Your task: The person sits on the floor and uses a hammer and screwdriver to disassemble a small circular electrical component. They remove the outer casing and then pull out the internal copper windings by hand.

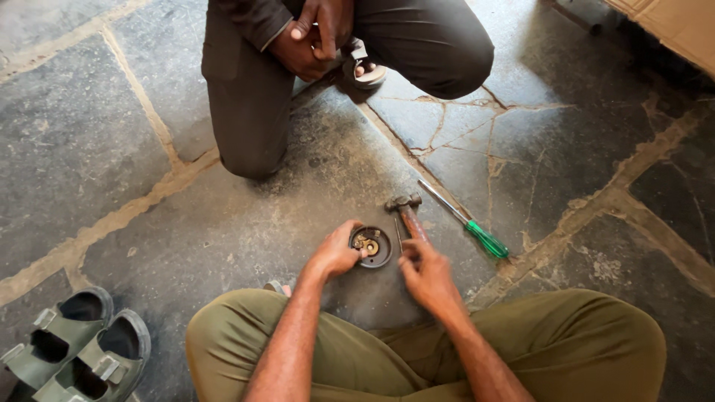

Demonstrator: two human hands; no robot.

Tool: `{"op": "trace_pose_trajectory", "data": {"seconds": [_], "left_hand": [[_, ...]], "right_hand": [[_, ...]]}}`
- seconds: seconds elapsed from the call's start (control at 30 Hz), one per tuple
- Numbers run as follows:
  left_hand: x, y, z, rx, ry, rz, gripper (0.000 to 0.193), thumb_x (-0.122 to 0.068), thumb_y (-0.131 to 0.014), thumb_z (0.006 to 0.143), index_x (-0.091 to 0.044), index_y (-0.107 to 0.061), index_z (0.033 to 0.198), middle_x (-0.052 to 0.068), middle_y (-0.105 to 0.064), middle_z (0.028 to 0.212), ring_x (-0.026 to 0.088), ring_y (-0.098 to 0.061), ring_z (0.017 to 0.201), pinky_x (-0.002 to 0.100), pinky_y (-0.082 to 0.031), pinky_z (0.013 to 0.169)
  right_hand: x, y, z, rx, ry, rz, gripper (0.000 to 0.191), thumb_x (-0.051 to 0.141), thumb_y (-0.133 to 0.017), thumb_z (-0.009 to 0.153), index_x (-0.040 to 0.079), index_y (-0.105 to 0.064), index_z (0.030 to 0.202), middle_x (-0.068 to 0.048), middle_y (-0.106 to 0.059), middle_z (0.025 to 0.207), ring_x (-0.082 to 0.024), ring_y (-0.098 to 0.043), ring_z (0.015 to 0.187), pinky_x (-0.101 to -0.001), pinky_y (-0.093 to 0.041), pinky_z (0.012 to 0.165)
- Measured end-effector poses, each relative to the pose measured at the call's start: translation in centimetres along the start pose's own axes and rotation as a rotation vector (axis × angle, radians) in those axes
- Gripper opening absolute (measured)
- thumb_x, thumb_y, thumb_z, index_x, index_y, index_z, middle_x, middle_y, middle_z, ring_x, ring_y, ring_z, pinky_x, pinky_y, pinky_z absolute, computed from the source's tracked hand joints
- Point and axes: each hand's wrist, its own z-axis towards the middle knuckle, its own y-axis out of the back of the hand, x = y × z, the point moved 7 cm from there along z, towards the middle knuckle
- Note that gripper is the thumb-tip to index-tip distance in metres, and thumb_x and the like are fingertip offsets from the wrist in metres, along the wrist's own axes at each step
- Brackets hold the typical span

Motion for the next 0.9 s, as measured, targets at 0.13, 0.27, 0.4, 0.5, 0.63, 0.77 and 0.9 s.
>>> {"op": "trace_pose_trajectory", "data": {"seconds": [0.13,0.27,0.4,0.5,0.63,0.77,0.9], "left_hand": [[-0.2,-0.4,-0.5,0.032,0.002,0.066,0.069,-0.014,-0.087,0.074,-0.015,-0.058,0.136,0.016,-0.067,0.13,0.034,-0.06,0.127,0.043,-0.048,0.105],[-0.3,-0.4,-0.8,0.037,-0.011,0.118,0.072,-0.011,-0.09,0.068,-0.017,-0.062,0.135,0.017,-0.064,0.133,0.035,-0.058,0.129,0.042,-0.047,0.108],[0.4,-0.2,-1.0,0.079,0.079,0.205,0.088,-0.011,-0.092,0.063,-0.016,-0.055,0.143,0.018,-0.056,0.143,0.037,-0.052,0.135,0.041,-0.046,0.111],[0.3,0.1,-1.2,0.15,0.058,0.19,0.106,-0.019,-0.098,0.058,-0.013,-0.043,0.149,0.017,-0.048,0.149,0.033,-0.045,0.14,0.039,-0.039,0.114],[-1.0,2.6,-0.9,-0.054,-0.033,-0.134,0.083,-0.038,-0.081,0.079,-0.002,-0.048,0.146,0.023,-0.055,0.142,0.033,-0.055,0.133,0.04,-0.044,0.11],[-1.0,3.1,-0.2,-0.117,0.07,-0.705,0.06,-0.042,-0.058,0.097,-0.002,-0.053,0.142,0.021,-0.069,0.13,0.031,-0.069,0.119,0.042,-0.055,0.1],[-2.4,1.3,-0.6,0.082,0.053,-1.023,0.051,-0.041,-0.052,0.103,0.001,-0.064,0.128,0.019,-0.075,0.119,0.028,-0.075,0.104,0.039,-0.061,0.086]], "right_hand": [[2.0,6.4,1.7,-0.259,0.196,-0.392,0.033,0.011,-0.07,0.089,0.008,-0.068,0.121,-0.016,-0.071,0.113,-0.036,-0.069,0.102,-0.0448,-0.055,0.09],[0.2,10.4,4.2,-0.249,0.038,-0.803,0.04,0.02,-0.074,0.084,0.006,-0.065,0.12,-0.023,-0.063,0.118,-0.043,-0.061,0.109,-0.055,-0.049,0.087],[-1.5,10.2,4.9,-0.193,-0.107,-0.937,0.034,0.021,-0.072,0.085,0.008,-0.065,0.116,-0.021,-0.063,0.116,-0.042,-0.064,0.108,-0.0583,-0.049,0.087],[-1.3,9.8,4.5,-0.183,-0.082,-0.874,0.03,0.022,-0.069,0.086,0.008,-0.065,0.113,-0.022,-0.063,0.115,-0.044,-0.065,0.106,-0.0563,-0.052,0.086],[1.6,10.1,2.4,-0.354,0.167,-0.685,0.024,0.025,-0.058,0.101,0.003,-0.061,0.11,-0.027,-0.064,0.11,-0.047,-0.065,0.097,-0.0558,-0.052,0.083],[2.7,8.0,0.0,-0.251,0.045,-0.356,0.033,0.031,-0.052,0.104,0.003,-0.06,0.119,-0.028,-0.069,0.103,-0.048,-0.066,0.095,-0.0555,-0.05,0.08],[7.3,2.8,-3.2,-0.141,0.413,-0.116,0.04,0.035,-0.055,0.103,0.006,-0.057,0.13,-0.024,-0.071,0.103,-0.039,-0.071,0.09,-0.0458,-0.055,0.075]]}}
